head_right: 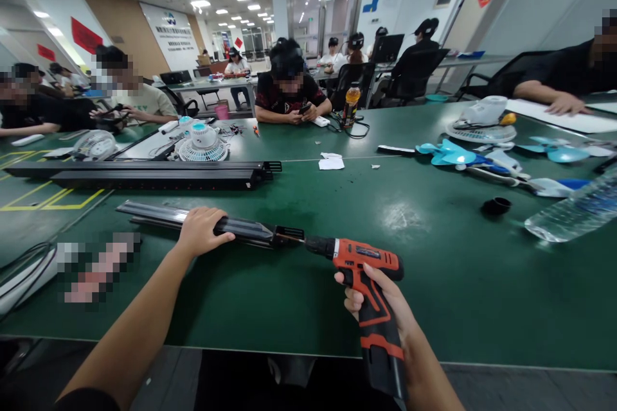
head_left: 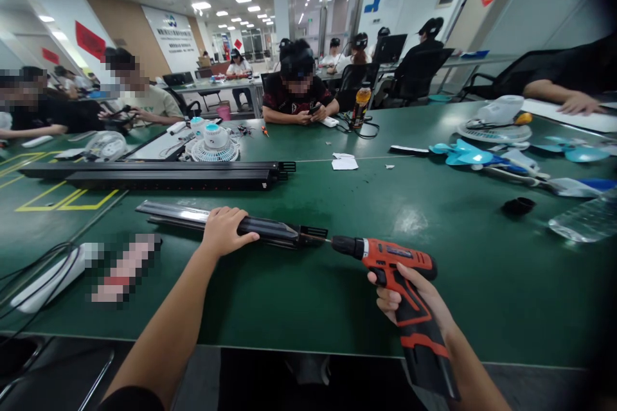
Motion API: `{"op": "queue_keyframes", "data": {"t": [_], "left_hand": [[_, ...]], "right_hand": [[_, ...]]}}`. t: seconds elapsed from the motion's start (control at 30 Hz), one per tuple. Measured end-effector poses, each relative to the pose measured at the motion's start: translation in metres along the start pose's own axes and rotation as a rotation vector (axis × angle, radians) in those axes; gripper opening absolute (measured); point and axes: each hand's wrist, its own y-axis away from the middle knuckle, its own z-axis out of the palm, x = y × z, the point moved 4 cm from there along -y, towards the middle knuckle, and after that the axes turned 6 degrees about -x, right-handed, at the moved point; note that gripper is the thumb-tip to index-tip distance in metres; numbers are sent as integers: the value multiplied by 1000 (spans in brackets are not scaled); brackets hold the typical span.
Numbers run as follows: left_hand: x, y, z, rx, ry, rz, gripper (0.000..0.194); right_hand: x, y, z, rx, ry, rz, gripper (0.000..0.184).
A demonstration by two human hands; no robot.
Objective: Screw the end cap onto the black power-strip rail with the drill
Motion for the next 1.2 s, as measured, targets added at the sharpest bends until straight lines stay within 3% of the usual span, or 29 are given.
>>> {"op": "queue_keyframes", "data": {"t": [0.27,0.53,0.67,0.93,1.2], "left_hand": [[10,1,-4,-10,19,32,54],[9,2,-6,2,77,-3,43],[11,5,-12,68,61,-16,41],[8,8,-8,35,62,-15,51],[9,6,-6,88,52,-31,54]], "right_hand": [[-4,7,-14,-33,12,-39,40],[-6,6,-12,-18,-26,9,42],[-3,5,-7,-32,-1,8,48],[-8,5,3,-42,43,-92,38],[-3,10,0,10,20,10,42]]}}
